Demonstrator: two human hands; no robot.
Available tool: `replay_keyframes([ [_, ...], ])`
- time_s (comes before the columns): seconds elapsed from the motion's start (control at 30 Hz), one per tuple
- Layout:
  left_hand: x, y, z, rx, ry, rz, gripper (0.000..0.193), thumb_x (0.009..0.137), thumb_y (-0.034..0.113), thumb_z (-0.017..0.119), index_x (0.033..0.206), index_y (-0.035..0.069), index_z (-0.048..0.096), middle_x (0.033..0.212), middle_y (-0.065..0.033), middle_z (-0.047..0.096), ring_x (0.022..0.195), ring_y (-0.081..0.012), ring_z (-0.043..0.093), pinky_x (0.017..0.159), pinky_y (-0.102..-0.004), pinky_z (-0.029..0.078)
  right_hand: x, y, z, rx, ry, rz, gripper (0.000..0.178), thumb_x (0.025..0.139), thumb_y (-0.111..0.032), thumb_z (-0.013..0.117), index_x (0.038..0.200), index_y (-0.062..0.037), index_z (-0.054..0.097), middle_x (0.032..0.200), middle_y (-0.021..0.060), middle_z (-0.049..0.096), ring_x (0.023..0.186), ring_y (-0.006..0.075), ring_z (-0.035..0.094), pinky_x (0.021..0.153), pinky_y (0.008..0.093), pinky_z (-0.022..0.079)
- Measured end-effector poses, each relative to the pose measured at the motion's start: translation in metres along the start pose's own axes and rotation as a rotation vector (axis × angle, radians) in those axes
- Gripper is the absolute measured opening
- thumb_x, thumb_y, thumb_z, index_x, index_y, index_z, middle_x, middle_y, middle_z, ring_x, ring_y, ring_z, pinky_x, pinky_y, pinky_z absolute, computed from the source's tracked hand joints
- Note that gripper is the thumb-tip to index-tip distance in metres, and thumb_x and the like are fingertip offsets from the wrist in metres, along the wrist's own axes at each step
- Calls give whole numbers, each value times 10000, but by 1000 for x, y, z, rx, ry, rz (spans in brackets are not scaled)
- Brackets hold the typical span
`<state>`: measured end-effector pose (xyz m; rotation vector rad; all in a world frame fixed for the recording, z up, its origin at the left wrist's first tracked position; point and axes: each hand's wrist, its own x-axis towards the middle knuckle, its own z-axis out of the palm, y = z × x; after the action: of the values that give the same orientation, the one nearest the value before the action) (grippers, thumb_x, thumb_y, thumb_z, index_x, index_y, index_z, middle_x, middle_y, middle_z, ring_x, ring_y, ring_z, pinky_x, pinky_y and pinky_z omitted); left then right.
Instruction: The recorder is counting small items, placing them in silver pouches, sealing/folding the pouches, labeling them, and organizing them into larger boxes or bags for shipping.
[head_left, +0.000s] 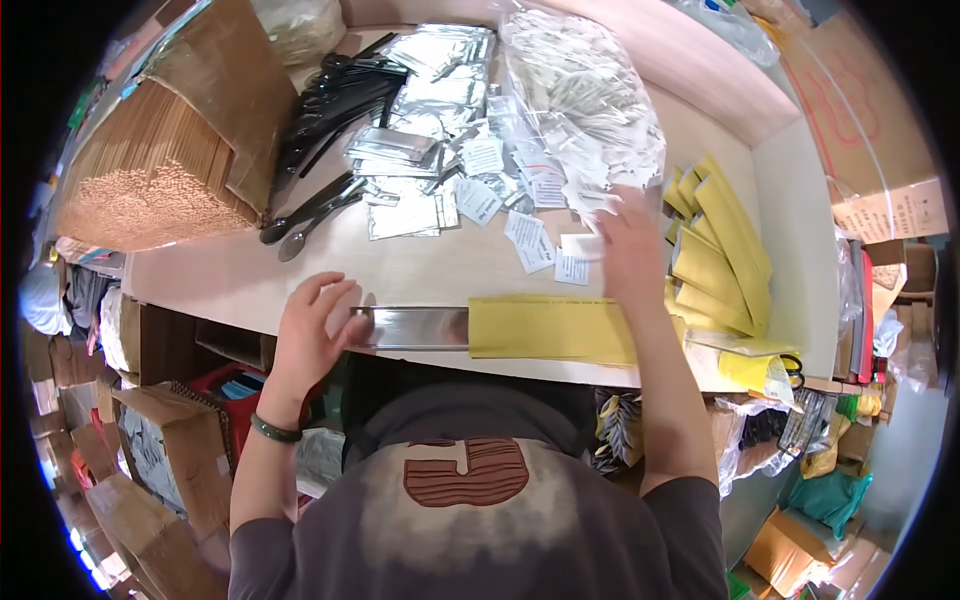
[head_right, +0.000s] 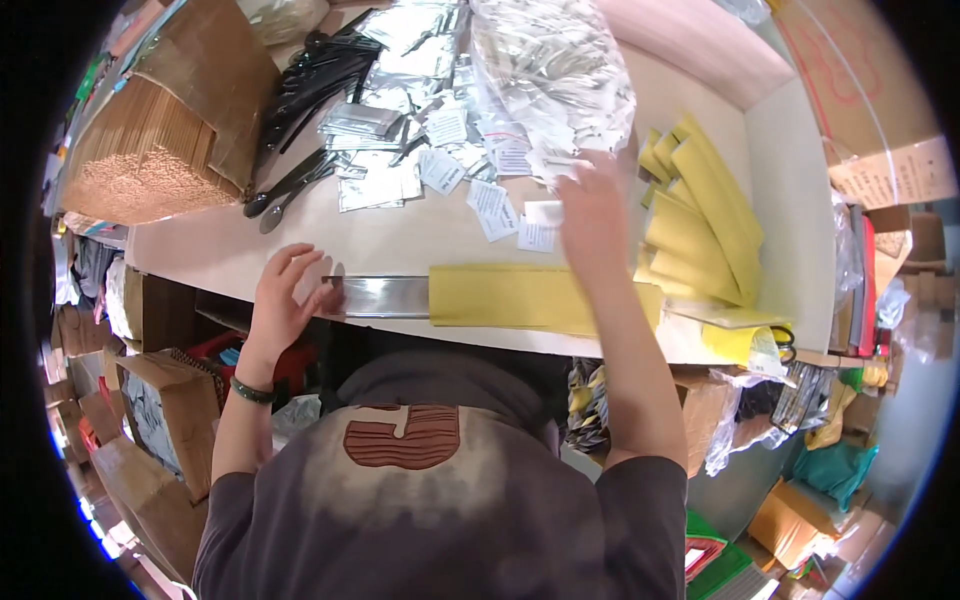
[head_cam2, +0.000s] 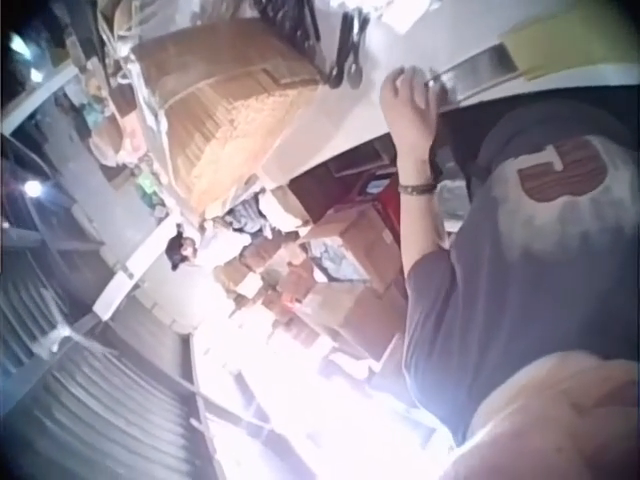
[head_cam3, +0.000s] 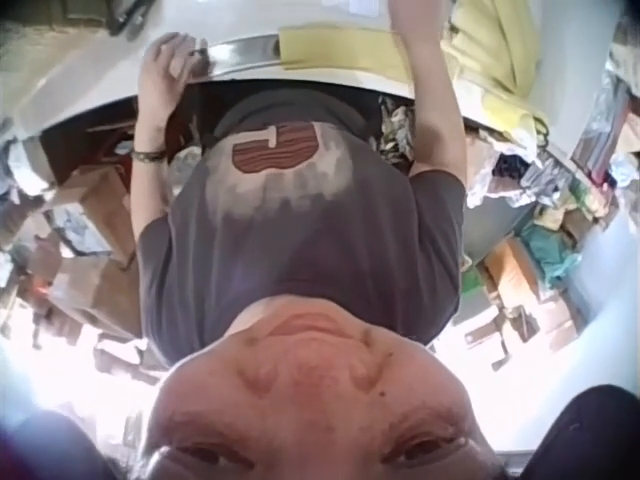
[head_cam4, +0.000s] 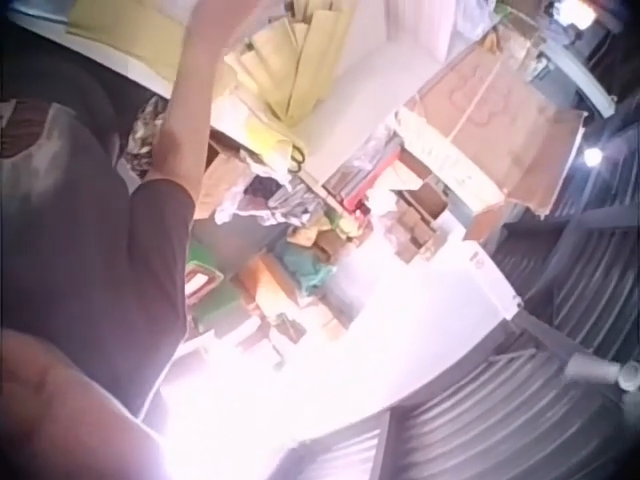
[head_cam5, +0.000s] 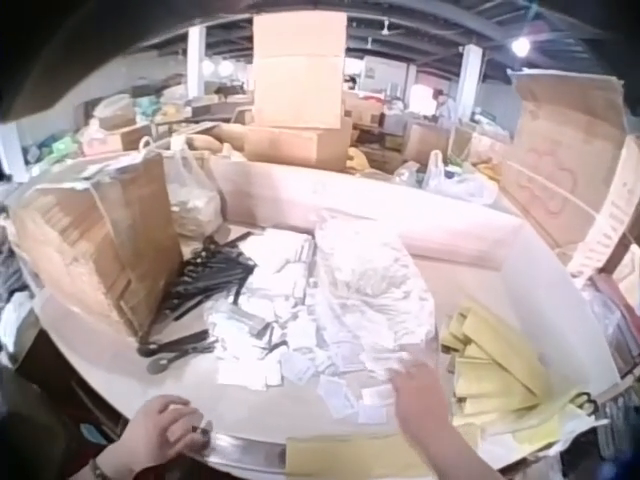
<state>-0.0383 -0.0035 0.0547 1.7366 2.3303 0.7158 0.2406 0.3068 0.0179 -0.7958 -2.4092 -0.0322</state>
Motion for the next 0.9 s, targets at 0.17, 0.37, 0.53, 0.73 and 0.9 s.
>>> replay_keyframes([
  [0.17, 39, -14, 7, -42, 207, -3, 312, 785, 74, 706, 1091, 59, 641, 1141, -140, 606, 1027, -354, 589, 878, -413, 488, 35, -117, 52, 388, -237, 88, 132, 858, -95, 557, 894, 1, 641, 1056, 203, 613, 977, 391, 578, 853, 458, 463],
  [0.37, 10, -38, -2, -31, 229, -66, 285, 789, 65, 692, 1068, 47, 644, 1118, -134, 618, 1011, -349, 594, 869, -403, 489, 25, -124, 86, 462, -146, 251, 76, 795, -42, 566, 834, 2, 615, 1010, 179, 573, 961, 371, 552, 806, 431, 463],
  [0.53, -9, -67, -9, 36, 277, -214, 292, 781, 31, 684, 1069, 50, 642, 1101, -132, 626, 992, -349, 605, 853, -391, 498, 49, -129, 49, 606, -169, 308, 131, 832, -30, 655, 962, -22, 652, 1019, 144, 576, 883, 260, 600, 736, 332, 483],
  [0.73, 47, -74, 17, 145, 348, -129, 253, 803, 90, 638, 1055, 77, 634, 1029, -105, 621, 953, -324, 605, 807, -412, 506, 80, -162, 74, 569, -466, -23, 71, 788, -36, 666, 851, -2, 658, 982, 152, 610, 887, 306, 601, 750, 368, 496],
  [0.9, 59, -70, 18, 143, 86, -307, 182, 841, 141, 608, 1013, 92, 641, 943, -113, 616, 868, -320, 625, 737, -428, 529, 67, -177, 85, 311, -445, -155, 90, 722, -32, 688, 767, 16, 627, 939, 138, 599, 928, 355, 580, 824, 403, 479],
])
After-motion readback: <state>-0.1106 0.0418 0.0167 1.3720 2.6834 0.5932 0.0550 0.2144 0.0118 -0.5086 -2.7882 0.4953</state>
